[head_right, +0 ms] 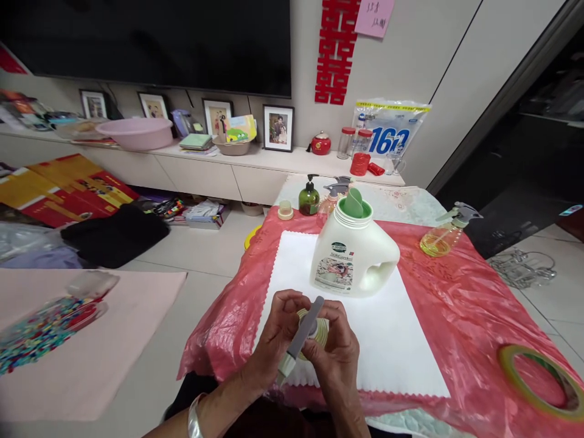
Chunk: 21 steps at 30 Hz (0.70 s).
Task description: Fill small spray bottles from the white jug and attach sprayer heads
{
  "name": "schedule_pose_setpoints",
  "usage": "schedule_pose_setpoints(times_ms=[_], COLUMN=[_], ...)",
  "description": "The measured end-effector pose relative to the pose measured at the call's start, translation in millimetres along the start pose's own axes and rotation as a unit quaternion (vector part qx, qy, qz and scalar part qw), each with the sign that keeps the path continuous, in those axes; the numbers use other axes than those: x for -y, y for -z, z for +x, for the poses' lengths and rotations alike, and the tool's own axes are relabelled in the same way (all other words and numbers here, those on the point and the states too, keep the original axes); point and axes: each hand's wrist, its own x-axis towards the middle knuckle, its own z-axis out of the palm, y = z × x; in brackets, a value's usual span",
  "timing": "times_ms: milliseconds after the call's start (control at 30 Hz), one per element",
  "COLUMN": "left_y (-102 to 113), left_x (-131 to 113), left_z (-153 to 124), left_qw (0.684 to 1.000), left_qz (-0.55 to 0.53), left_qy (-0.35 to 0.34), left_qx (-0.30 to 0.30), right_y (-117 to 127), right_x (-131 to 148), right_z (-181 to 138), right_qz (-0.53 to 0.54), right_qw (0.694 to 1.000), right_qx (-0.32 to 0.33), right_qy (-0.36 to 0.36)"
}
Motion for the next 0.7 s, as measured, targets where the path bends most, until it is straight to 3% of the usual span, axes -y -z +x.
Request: schedule_pose_setpoints(times_ms=[233,400,567,700], left_y=[0,-2,5,21], left_x=[4,-3,-11,-22], left_z=[0,-2,-2,3], left_qw=[1.0,1.0,0.999,0.985], left_qz=[-0.007,-0.021,0.017,0.081], left_qy=[0.013,0.019,0.02,0.067], left_qx=[-0.002,-0.01,0.04,0.134], right_y=[11,8,6,8], right_x=[11,13,7,6], right_z=[-2,1,0,-3], right_qz=[-0.081,-0.038,0.006,-0.009], right_qw=[0.992,0.995,0.998,0.998], right_qx=[0.099,0.088,0.061,0.051], right_qy=[-0.005,0.018,-0.016,-0.024])
